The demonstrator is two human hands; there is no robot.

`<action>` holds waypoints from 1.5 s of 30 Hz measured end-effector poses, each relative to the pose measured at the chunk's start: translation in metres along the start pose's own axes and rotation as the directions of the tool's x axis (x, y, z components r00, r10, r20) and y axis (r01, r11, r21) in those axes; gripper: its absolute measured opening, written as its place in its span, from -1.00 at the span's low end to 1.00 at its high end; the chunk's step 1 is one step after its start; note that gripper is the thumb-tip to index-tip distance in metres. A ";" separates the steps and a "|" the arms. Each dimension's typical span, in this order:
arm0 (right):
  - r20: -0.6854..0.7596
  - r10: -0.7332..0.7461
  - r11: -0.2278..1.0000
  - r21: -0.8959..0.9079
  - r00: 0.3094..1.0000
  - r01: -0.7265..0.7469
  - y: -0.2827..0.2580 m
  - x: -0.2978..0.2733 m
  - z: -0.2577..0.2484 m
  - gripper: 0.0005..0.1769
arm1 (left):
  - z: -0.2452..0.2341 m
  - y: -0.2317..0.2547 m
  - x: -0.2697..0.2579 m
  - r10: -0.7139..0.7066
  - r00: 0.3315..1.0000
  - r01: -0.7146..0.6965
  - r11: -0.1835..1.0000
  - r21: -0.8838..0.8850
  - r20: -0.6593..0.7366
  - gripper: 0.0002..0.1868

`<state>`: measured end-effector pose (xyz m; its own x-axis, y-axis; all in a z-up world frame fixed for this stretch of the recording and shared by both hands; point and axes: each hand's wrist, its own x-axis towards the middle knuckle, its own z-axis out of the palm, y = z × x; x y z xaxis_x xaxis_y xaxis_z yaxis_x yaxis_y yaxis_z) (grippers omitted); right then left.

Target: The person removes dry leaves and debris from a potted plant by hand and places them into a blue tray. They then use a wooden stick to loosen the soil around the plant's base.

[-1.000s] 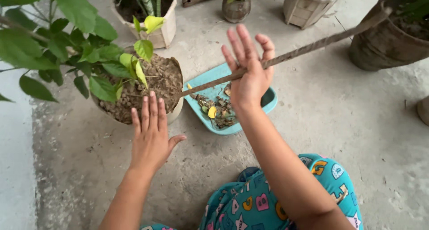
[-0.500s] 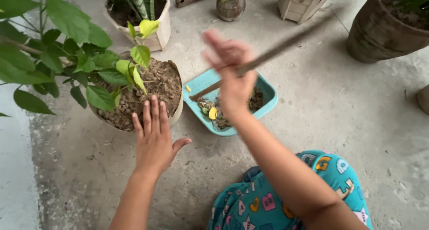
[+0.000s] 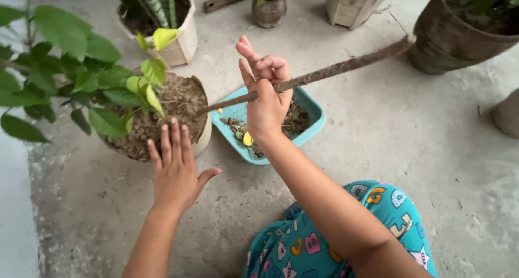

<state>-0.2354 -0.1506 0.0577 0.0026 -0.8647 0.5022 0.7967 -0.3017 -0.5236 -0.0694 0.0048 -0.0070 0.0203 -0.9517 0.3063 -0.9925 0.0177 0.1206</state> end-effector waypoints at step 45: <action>-0.085 0.042 0.998 0.042 0.995 -0.038 -0.005 -0.005 0.020 -0.78 | 0.011 -0.004 0.000 -0.002 1.000 0.002 1.000 -0.030 -0.027 0.31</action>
<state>-0.2275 -0.1370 0.0714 -0.0158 -0.9077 0.4193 0.8205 -0.2514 -0.5134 -0.0663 0.0018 -0.0180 0.0259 -0.9431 0.3316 -0.9885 0.0253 0.1492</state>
